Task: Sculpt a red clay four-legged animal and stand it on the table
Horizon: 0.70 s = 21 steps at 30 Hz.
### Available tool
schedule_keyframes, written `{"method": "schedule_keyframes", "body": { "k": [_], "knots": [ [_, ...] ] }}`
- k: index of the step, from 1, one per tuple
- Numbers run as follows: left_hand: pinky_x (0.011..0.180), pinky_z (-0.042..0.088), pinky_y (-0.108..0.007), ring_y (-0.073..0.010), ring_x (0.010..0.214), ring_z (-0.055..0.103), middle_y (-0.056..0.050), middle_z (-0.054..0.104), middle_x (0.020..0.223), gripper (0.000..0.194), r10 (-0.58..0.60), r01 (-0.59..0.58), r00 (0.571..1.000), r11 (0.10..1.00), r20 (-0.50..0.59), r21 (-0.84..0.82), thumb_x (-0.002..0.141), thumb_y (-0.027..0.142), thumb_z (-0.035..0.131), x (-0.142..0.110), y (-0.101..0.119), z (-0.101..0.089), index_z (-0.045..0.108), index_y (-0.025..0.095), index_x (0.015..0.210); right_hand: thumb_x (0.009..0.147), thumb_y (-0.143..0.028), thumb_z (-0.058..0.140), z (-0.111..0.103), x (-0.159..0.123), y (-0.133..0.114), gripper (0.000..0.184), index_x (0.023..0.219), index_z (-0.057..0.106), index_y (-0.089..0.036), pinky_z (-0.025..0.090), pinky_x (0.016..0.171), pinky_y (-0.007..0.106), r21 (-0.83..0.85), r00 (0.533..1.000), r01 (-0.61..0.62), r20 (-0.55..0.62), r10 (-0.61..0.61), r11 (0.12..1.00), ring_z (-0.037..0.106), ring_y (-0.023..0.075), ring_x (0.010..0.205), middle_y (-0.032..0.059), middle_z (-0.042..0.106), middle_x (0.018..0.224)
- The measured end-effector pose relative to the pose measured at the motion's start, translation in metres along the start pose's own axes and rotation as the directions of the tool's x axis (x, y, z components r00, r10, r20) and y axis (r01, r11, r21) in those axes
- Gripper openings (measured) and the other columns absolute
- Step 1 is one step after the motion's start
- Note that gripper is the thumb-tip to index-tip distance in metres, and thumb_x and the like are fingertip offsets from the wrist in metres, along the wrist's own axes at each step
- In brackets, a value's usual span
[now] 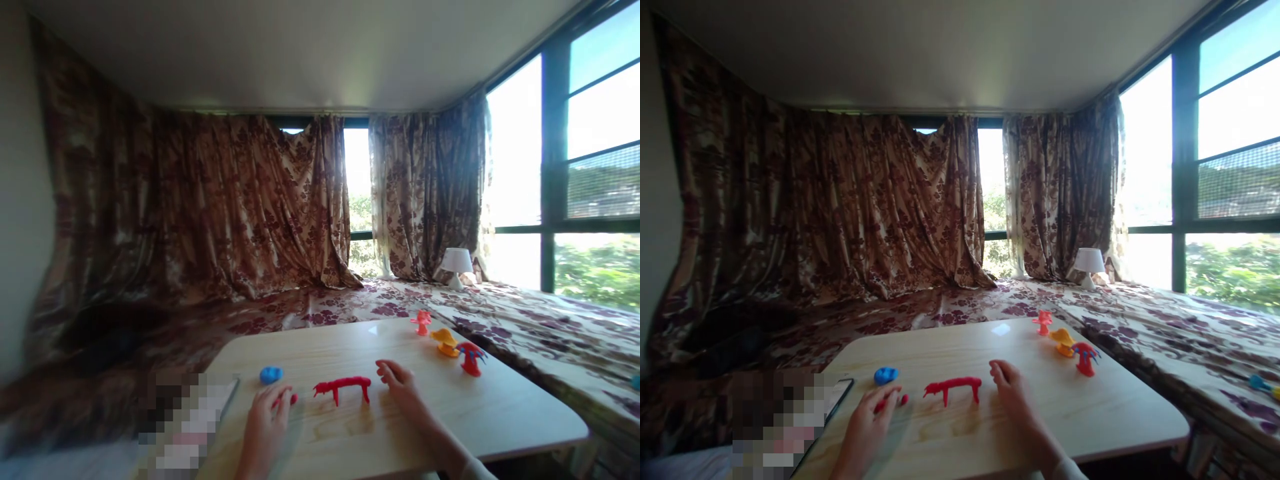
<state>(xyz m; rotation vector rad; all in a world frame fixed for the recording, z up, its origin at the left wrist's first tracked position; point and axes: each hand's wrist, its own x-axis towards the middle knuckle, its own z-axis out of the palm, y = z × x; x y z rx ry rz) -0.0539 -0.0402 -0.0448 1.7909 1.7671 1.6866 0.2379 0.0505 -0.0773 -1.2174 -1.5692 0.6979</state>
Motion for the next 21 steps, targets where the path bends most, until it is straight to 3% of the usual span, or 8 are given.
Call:
{"method": "schedule_keyframes", "body": {
  "k": [13, 21],
  "knots": [
    [0.083, 0.054, -0.034, -0.0255, 0.087, 0.067, -0.01, 0.075, 0.085, 0.035, -0.004, 0.004, 1.0, 1.0, -0.002, 0.018, 0.074, 0.044, 0.049, -0.001, 0.0, 0.001, 0.074, 0.02, 0.079, 0.093, -0.031, 0.056, -0.001, -0.002, -0.007, 0.026, 0.114, 0.058, -0.017, 0.054, 0.079, 0.039, 0.016, 1.0, -0.027, 0.006, 0.027, 1.0, 0.064, 0.0202, 0.093, 0.0064, 0.062, 0.114],
    [0.082, 0.053, -0.033, -0.0261, 0.087, 0.068, -0.012, 0.074, 0.086, 0.037, -0.014, 0.014, 1.0, 1.0, 0.011, 0.004, 0.073, 0.045, 0.049, 0.001, -0.002, 0.0, 0.074, 0.018, 0.08, 0.094, -0.031, 0.056, 0.002, -0.006, -0.014, 0.023, 0.111, 0.059, -0.017, 0.053, 0.08, 0.039, -0.059, 0.989, 0.142, -0.035, -0.144, 0.988, 0.063, 0.0197, 0.093, 0.0059, 0.062, 0.112]
  ]
}}
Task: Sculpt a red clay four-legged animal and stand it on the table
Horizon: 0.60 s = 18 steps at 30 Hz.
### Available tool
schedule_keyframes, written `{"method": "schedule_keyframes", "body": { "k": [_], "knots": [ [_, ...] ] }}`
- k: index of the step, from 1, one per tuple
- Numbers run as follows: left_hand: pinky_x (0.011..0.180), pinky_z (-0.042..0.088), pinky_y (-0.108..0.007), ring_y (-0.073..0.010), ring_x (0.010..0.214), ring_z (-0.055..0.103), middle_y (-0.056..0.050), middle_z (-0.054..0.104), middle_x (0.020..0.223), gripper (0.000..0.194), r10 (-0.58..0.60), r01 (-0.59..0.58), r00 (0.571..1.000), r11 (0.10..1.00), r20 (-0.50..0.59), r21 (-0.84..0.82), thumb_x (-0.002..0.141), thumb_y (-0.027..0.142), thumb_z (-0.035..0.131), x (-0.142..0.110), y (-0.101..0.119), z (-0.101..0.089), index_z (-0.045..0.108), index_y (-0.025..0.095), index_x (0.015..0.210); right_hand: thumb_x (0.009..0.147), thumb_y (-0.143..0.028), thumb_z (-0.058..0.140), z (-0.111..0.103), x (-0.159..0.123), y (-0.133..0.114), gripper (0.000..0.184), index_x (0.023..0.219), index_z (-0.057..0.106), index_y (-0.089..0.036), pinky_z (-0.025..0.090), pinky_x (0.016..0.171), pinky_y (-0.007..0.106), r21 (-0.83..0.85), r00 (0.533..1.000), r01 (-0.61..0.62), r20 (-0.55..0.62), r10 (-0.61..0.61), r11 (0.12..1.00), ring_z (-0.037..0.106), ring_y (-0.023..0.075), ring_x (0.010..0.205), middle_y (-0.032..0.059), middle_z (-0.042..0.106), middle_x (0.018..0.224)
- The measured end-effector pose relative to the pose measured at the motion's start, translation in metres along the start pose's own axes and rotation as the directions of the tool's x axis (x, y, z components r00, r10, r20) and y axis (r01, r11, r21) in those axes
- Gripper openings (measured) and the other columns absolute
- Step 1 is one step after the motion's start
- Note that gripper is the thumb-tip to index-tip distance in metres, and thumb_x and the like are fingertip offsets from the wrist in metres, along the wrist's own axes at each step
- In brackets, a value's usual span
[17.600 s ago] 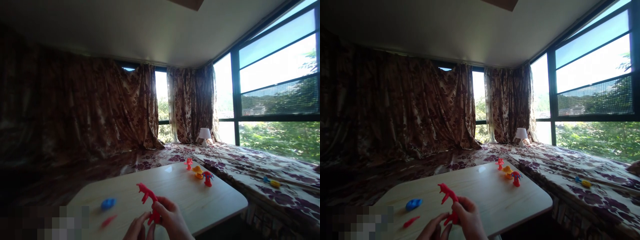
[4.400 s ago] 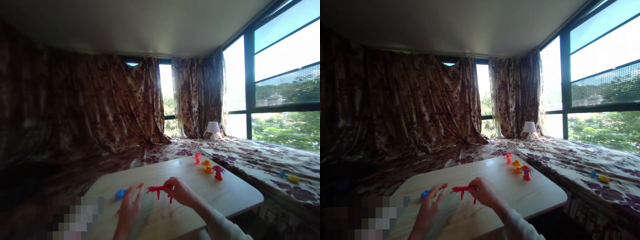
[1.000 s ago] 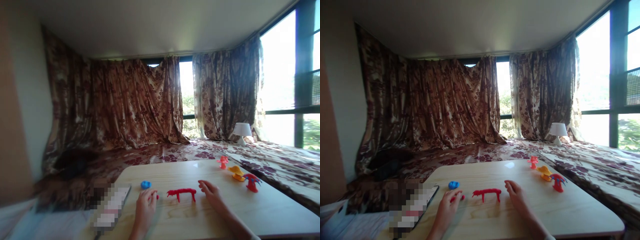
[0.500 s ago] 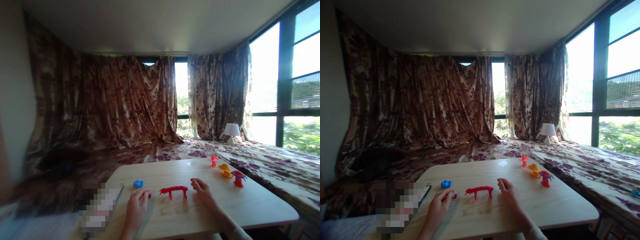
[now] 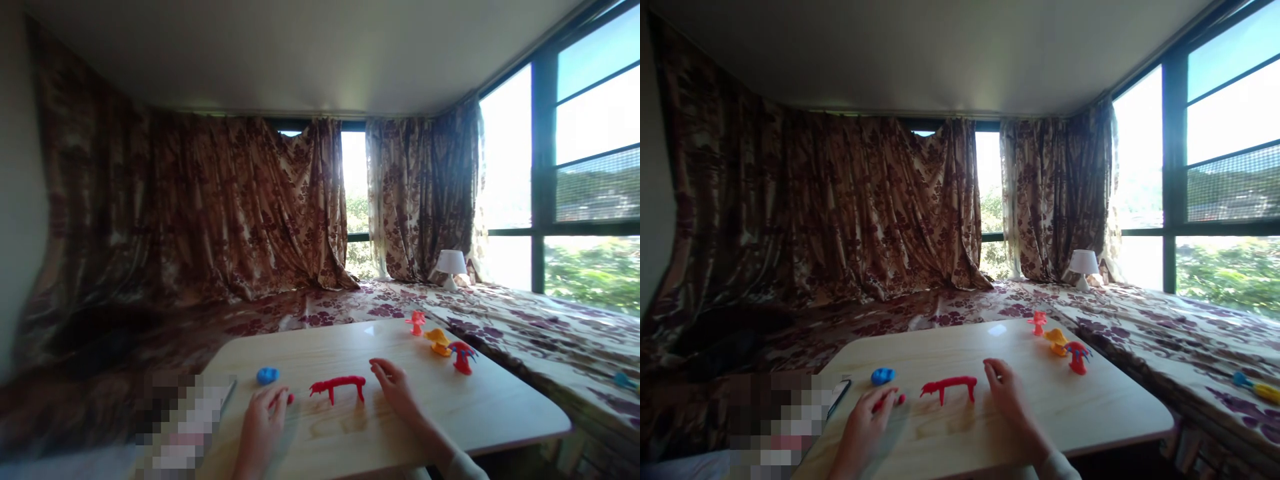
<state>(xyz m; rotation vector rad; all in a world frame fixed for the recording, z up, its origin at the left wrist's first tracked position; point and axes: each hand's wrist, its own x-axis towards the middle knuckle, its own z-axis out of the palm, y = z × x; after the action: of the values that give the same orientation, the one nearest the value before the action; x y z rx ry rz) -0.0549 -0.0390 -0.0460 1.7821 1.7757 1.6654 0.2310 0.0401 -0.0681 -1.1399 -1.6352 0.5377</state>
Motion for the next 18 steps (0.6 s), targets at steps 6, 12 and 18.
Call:
{"method": "schedule_keyframes", "body": {
  "k": [6, 12, 18],
  "knots": [
    [0.079, 0.055, -0.034, -0.0273, 0.084, 0.069, -0.012, 0.074, 0.083, 0.038, 0.001, -0.001, 1.0, 1.0, -0.013, -0.031, 0.07, 0.046, 0.052, 0.001, -0.002, 0.002, 0.075, 0.018, 0.076, 0.086, -0.02, 0.058, 0.007, -0.006, -0.046, 0.018, 0.098, 0.07, -0.02, 0.043, 0.095, 0.037, -0.018, 0.976, 0.205, 0.071, -0.204, 0.979, 0.057, 0.0228, 0.104, 0.0072, 0.068, 0.104],
    [0.075, 0.057, -0.033, -0.0262, 0.076, 0.069, -0.009, 0.074, 0.076, 0.034, 0.003, -0.006, 0.999, 0.996, -0.038, -0.091, 0.066, 0.047, 0.057, 0.006, -0.006, -0.001, 0.076, 0.02, 0.072, 0.069, -0.017, 0.066, 0.022, -0.004, -0.068, 0.014, 0.077, 0.077, -0.023, 0.041, 0.085, 0.036, 0.023, 0.97, 0.173, 0.169, -0.175, 0.985, 0.061, 0.0244, 0.085, 0.0046, 0.074, 0.078],
    [0.074, 0.058, -0.034, -0.0276, 0.078, 0.07, -0.01, 0.076, 0.078, 0.038, -0.016, -0.001, 0.996, 0.983, -0.093, -0.186, 0.061, 0.055, 0.065, -0.001, -0.002, 0.007, 0.077, 0.02, 0.071, 0.075, -0.047, 0.06, 0.025, -0.006, -0.071, 0.038, 0.085, 0.076, -0.014, 0.046, 0.068, 0.033, 0.259, 0.991, 0.007, 0.129, -0.042, 0.966, 0.062, 0.0225, 0.072, 0.0083, 0.073, 0.075]
  ]
}}
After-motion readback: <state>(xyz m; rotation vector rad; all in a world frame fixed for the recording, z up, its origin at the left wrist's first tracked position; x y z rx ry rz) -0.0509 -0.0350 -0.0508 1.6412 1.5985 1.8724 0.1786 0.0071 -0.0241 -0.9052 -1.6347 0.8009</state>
